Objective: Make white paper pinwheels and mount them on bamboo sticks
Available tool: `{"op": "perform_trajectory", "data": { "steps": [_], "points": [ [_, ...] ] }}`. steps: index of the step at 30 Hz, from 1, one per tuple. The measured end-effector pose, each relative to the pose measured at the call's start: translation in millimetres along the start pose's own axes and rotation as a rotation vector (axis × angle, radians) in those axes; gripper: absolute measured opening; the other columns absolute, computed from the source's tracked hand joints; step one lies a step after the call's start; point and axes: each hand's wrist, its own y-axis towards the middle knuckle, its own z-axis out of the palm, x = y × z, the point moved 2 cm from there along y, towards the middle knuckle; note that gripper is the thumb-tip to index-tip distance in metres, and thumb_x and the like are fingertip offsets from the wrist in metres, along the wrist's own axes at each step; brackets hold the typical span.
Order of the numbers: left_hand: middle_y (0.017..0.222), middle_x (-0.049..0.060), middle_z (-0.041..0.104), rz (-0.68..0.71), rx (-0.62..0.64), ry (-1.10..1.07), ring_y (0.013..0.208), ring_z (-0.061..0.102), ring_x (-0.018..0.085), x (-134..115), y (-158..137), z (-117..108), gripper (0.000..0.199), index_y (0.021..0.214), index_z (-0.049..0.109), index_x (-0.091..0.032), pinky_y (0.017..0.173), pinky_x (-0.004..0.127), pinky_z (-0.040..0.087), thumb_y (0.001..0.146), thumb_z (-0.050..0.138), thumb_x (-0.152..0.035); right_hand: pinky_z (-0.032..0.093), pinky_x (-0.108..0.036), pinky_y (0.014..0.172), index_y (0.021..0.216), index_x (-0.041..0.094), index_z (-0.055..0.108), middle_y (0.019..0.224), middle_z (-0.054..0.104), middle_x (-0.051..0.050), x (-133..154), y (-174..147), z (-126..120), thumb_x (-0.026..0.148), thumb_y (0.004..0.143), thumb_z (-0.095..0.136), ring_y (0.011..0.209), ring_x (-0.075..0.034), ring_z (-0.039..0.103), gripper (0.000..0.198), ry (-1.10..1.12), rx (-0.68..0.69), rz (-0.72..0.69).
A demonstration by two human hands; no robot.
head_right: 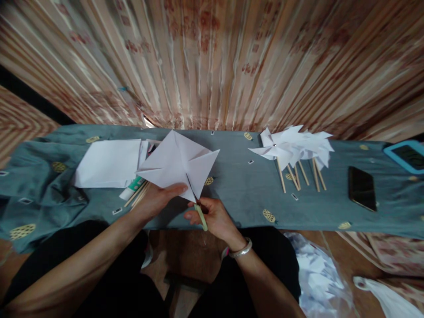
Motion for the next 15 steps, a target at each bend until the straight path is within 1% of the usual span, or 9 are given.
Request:
{"op": "perform_trajectory", "data": {
  "steps": [4,7,11,15],
  "points": [
    [0.078,0.006,0.07,-0.015,0.043,-0.007,0.079,0.064,0.024,5.0,-2.0,2.5,0.015,0.075,0.065,-0.018,0.071,0.035,0.054,0.062,0.068,-0.026,0.042,-0.02,0.046,0.079,0.014,0.069,0.056,0.063,0.003,0.2,0.0,-0.1,0.05,0.052,0.085,0.048,-0.008,0.055,0.048,-0.01,0.008,-0.032],
    [0.081,0.007,0.07,-0.021,0.05,-0.029,0.076,0.063,0.023,8.9,-2.3,2.9,0.017,0.076,0.065,-0.018,0.07,0.035,0.053,0.062,0.068,-0.026,0.042,-0.019,0.047,0.079,0.013,0.068,0.056,0.063,0.003,-0.3,0.3,-0.4,0.05,0.053,0.085,0.048,-0.008,0.055,0.047,-0.01,0.0,-0.048],
    [0.081,0.006,0.07,-0.026,0.047,-0.028,0.076,0.062,0.022,10.5,-1.8,2.6,0.015,0.076,0.065,-0.02,0.07,0.034,0.053,0.062,0.068,-0.026,0.044,-0.02,0.047,0.076,0.014,0.069,0.055,0.064,0.003,-1.1,1.2,-0.3,0.049,0.051,0.086,0.048,-0.008,0.055,0.047,0.007,-0.002,-0.024],
    [0.083,0.006,0.07,-0.031,0.046,-0.016,0.077,0.063,0.022,9.1,-1.9,2.5,0.017,0.076,0.065,-0.019,0.073,0.035,0.053,0.062,0.068,-0.028,0.041,-0.02,0.045,0.074,0.013,0.069,0.051,0.063,0.003,-0.7,2.2,0.2,0.047,0.048,0.088,0.045,-0.007,0.053,0.046,0.035,-0.012,-0.004]
  ]
}}
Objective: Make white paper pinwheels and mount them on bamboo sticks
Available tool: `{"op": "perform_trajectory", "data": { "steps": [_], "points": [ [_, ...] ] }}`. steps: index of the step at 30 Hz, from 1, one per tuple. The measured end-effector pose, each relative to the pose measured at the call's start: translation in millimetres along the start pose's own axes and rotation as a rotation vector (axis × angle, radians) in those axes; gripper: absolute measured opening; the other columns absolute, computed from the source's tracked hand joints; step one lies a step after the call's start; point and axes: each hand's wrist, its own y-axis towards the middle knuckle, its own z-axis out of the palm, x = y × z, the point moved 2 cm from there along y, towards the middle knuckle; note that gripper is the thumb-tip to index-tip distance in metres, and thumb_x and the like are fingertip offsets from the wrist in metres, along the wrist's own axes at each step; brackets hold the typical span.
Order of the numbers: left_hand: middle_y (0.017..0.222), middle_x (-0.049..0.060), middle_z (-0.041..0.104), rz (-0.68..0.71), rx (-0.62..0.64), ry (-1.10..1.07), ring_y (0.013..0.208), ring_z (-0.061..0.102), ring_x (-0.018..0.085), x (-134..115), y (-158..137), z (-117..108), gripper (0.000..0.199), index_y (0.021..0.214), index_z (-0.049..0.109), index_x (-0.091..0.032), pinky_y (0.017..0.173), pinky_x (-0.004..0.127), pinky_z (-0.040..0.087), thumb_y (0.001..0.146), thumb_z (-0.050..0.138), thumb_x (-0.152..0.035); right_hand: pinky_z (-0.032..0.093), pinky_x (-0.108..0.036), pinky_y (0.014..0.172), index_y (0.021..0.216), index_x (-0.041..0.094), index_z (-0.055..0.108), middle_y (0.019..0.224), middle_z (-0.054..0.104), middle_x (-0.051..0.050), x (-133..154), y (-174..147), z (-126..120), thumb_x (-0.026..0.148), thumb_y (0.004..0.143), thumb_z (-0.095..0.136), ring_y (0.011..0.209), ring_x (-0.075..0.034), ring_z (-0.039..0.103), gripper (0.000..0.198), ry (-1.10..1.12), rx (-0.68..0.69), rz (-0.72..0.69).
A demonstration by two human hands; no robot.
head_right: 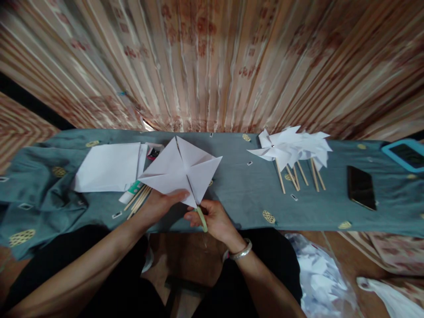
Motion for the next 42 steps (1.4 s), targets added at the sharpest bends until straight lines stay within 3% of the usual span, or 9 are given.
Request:
{"op": "perform_trajectory", "data": {
  "steps": [20,30,34,37,40,42],
  "points": [
    [0.081,0.007,0.071,0.014,-0.007,-0.004,0.078,0.063,0.023,4,1,0,0.018,0.077,0.065,-0.018,0.071,0.035,0.053,0.062,0.068,-0.028,0.039,-0.019,0.043,0.065,0.014,0.068,0.046,0.061,0.004,4,-1,4,0.046,0.044,0.089,0.042,-0.007,0.051,0.044,0.016,-0.039,-0.003],
    [0.082,0.006,0.071,0.033,-0.002,-0.023,0.08,0.064,0.023,3,2,1,0.022,0.08,0.065,-0.017,0.074,0.035,0.052,0.061,0.07,-0.026,0.039,-0.019,0.045,0.072,0.014,0.068,0.052,0.062,0.003,-4,-1,0,0.054,0.053,0.083,0.046,-0.008,0.053,0.047,-0.043,0.007,-0.033],
    [0.083,0.004,0.07,0.047,0.008,-0.097,0.079,0.063,0.021,4,5,3,0.025,0.084,0.064,-0.016,0.076,0.034,0.052,0.061,0.072,-0.023,0.04,-0.019,0.047,0.084,0.014,0.066,0.058,0.064,0.001,-1,-10,-4,0.055,0.063,0.078,0.05,-0.008,0.054,0.047,-0.114,0.081,-0.026],
    [0.086,0.004,0.07,0.037,-0.042,-0.196,0.079,0.064,0.02,4,8,1,0.038,0.091,0.062,-0.016,0.079,0.034,0.051,0.056,0.076,-0.022,0.041,-0.02,0.049,0.092,0.014,0.063,0.061,0.064,0.002,2,-21,-12,0.055,0.067,0.075,0.051,-0.009,0.055,0.05,-0.204,0.15,0.009],
    [0.089,0.005,0.071,0.036,-0.085,-0.293,0.082,0.066,0.021,4,11,-3,0.048,0.097,0.061,-0.014,0.082,0.036,0.051,0.053,0.078,-0.022,0.037,-0.019,0.045,0.087,0.015,0.064,0.059,0.062,0.003,3,-34,-30,0.051,0.067,0.076,0.049,-0.008,0.052,0.043,-0.372,0.188,0.027],
    [0.09,0.007,0.072,0.019,-0.07,-0.348,0.087,0.067,0.022,4,11,-4,0.045,0.095,0.062,-0.012,0.084,0.037,0.05,0.054,0.078,-0.022,0.03,-0.018,0.041,0.08,0.015,0.065,0.054,0.056,0.005,4,-42,-48,0.048,0.068,0.077,0.045,-0.007,0.045,0.036,-0.547,0.141,-0.014]
  ]
}}
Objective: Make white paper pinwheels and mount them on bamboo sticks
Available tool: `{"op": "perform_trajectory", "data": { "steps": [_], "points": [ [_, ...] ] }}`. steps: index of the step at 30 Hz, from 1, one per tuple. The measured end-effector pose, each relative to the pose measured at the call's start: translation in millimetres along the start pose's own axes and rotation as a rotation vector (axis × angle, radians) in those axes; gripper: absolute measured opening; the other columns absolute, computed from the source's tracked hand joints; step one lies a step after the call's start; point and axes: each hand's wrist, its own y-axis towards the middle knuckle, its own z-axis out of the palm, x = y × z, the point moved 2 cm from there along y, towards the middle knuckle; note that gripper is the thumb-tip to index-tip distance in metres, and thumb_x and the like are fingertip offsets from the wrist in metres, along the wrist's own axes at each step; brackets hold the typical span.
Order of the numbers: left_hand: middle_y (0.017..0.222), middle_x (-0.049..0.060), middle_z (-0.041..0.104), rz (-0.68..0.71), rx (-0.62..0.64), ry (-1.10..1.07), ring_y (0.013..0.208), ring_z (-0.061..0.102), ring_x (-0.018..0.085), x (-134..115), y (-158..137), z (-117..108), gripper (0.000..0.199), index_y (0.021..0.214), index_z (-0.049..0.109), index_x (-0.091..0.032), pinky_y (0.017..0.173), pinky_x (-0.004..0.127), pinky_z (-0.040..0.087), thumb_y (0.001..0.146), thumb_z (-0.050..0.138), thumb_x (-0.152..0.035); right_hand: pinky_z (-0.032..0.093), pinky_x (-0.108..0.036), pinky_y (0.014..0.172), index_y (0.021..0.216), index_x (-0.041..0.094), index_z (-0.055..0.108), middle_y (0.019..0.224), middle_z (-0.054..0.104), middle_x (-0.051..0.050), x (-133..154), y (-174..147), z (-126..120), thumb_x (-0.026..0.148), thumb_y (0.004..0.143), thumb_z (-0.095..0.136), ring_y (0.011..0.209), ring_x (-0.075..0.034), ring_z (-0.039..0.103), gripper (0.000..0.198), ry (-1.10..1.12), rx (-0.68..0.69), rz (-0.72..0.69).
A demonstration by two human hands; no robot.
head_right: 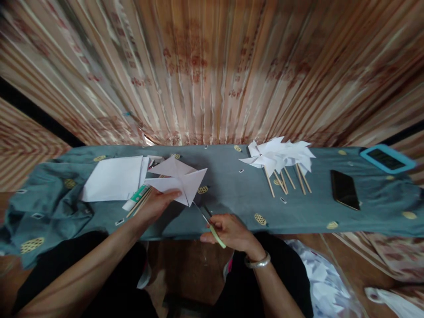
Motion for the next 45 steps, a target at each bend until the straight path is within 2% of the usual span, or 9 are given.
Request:
{"op": "perform_trajectory", "data": {
  "steps": [3,7,9,16,24,29,35,39,45],
  "points": [
    [0.091,0.009,0.072,-0.085,0.03,-0.06,0.09,0.067,0.023,5,-4,1,0.042,0.091,0.063,-0.011,0.083,0.036,0.051,0.054,0.078,-0.021,0.031,-0.021,0.042,0.081,0.017,0.068,0.051,0.054,0.004,-12,-13,-25,0.048,0.074,0.071,0.046,-0.01,0.048,0.031,-0.231,-0.226,-0.013],
    [0.091,0.008,0.073,-0.208,0.008,-0.092,0.082,0.069,0.021,19,-12,5,0.047,0.09,0.064,-0.013,0.078,0.033,0.053,0.047,0.083,-0.017,0.045,-0.03,0.062,0.113,0.014,0.063,0.077,0.071,-0.01,-17,-21,-51,0.049,0.078,0.067,0.076,-0.027,0.068,0.049,-0.635,-0.727,0.193],
    [0.088,0.007,0.074,-0.252,0.022,-0.099,0.081,0.069,0.021,25,-15,8,0.047,0.088,0.065,-0.013,0.08,0.034,0.053,0.046,0.085,-0.018,0.046,-0.033,0.068,0.124,0.011,0.056,0.089,0.073,-0.015,-15,-19,-55,0.049,0.079,0.066,0.086,-0.032,0.07,0.06,-0.75,-0.798,0.254],
    [0.091,0.008,0.074,-0.236,0.035,-0.118,0.091,0.069,0.024,22,-31,0,0.05,0.086,0.066,-0.014,0.091,0.039,0.05,0.042,0.088,-0.025,0.047,-0.032,0.075,0.137,0.004,0.038,0.098,0.073,-0.018,-8,-2,-60,0.034,0.087,0.06,0.093,-0.03,0.07,0.063,-0.936,-0.81,0.242],
    [0.101,0.01,0.072,-0.21,0.053,-0.092,0.096,0.068,0.022,26,-77,-37,0.056,0.103,0.065,-0.016,0.088,0.034,0.051,0.054,0.087,-0.03,0.048,-0.034,0.075,0.132,0.0,0.043,0.099,0.072,-0.022,-8,21,-60,0.017,0.089,0.053,0.087,-0.029,0.07,0.047,-0.957,-0.901,0.18],
    [0.083,0.006,0.071,-0.013,0.141,0.329,0.072,0.068,0.019,29,-95,-55,0.033,0.097,0.068,-0.017,0.071,0.035,0.056,0.073,0.072,-0.039,0.049,-0.036,0.079,0.111,0.005,0.06,0.098,0.07,-0.022,-4,21,-56,0.014,0.088,0.051,0.093,-0.03,0.067,0.027,-0.975,-0.955,0.092],
    [0.127,0.013,0.062,0.614,0.336,1.034,0.123,0.052,0.026,8,-62,-38,0.036,0.115,0.065,-0.018,0.104,0.049,0.043,0.086,0.044,-0.012,0.045,-0.037,0.1,0.121,0.012,0.061,0.124,0.064,-0.015,17,39,-2,0.011,0.093,0.04,0.117,-0.023,0.057,0.035,-1.05,-0.804,-0.272],
    [0.139,0.014,0.054,0.611,0.405,1.348,0.138,0.037,0.027,19,-30,-29,0.043,0.126,0.057,-0.014,0.111,0.05,0.035,0.084,0.047,-0.008,0.041,-0.04,0.107,0.127,0.01,0.057,0.133,0.059,-0.015,22,64,42,0.006,0.089,0.044,0.126,-0.025,0.05,0.041,-1.109,-0.612,-0.532],
    [0.144,0.015,0.048,0.575,0.435,1.486,0.138,0.037,0.028,34,-21,-32,0.043,0.132,0.051,-0.013,0.111,0.049,0.034,0.089,0.05,-0.02,0.044,-0.042,0.103,0.13,0.006,0.054,0.133,0.058,-0.019,10,78,45,0.015,0.093,0.046,0.125,-0.027,0.051,0.039,-1.106,-0.607,-0.449]
  ]
}}
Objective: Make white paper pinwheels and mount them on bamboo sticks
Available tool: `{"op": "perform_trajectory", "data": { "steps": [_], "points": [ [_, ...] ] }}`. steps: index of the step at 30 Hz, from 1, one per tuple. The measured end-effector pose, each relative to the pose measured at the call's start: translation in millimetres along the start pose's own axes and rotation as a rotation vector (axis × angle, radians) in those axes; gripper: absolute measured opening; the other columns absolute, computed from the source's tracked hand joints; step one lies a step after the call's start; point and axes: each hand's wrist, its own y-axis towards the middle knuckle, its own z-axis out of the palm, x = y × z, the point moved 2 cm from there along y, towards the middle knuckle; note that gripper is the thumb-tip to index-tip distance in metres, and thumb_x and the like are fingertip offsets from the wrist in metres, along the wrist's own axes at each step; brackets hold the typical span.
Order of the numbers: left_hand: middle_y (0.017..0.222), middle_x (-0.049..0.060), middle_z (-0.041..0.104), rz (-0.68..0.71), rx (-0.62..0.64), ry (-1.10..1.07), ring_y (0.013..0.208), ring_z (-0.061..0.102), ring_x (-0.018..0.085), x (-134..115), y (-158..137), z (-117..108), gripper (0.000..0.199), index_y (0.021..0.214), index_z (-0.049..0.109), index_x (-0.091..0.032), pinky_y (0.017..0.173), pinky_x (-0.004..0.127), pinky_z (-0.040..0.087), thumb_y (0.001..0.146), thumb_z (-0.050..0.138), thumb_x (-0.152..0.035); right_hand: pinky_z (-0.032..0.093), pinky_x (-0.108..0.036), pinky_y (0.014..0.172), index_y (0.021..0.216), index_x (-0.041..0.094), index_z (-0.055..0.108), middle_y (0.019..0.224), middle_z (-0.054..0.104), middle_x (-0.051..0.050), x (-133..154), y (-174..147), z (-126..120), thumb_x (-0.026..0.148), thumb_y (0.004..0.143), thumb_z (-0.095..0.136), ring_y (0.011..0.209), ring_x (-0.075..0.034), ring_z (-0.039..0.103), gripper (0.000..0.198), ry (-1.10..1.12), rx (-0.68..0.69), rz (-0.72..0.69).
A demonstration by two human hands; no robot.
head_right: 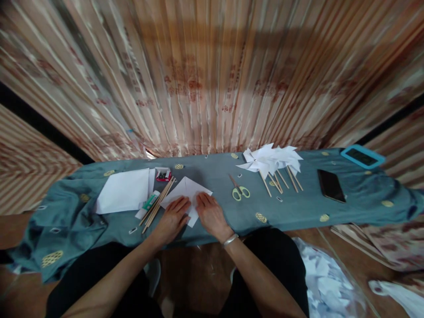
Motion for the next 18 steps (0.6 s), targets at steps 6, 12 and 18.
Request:
{"op": "perform_trajectory", "data": {
  "steps": [6,12,18],
  "points": [
    [0.144,0.015,0.049,-0.031,0.042,0.012,0.138,0.037,0.03,-5,1,-5,0.043,0.131,0.052,-0.011,0.112,0.049,0.033,0.089,0.053,-0.022,0.043,-0.045,0.1,0.13,0.009,0.054,0.133,0.057,-0.019,-13,-7,2,0.027,0.096,0.044,0.124,-0.029,0.051,0.04,-0.012,-0.048,0.204],
    [0.142,0.016,0.049,-0.047,0.02,-0.042,0.137,0.038,0.03,-10,0,-8,0.043,0.13,0.052,-0.013,0.111,0.051,0.033,0.088,0.056,-0.024,0.041,-0.047,0.102,0.129,0.009,0.055,0.132,0.058,-0.019,-15,-12,8,0.029,0.098,0.04,0.125,-0.03,0.051,0.04,0.036,-0.099,0.18],
    [0.141,0.019,0.05,-0.091,-0.001,-0.109,0.136,0.038,0.034,-15,0,-10,0.048,0.131,0.051,-0.012,0.11,0.055,0.032,0.086,0.059,-0.024,0.04,-0.051,0.104,0.133,0.015,0.052,0.136,0.055,-0.018,-23,-17,11,0.036,0.097,0.039,0.128,-0.028,0.05,0.043,0.214,-0.16,0.199]
  ]
}}
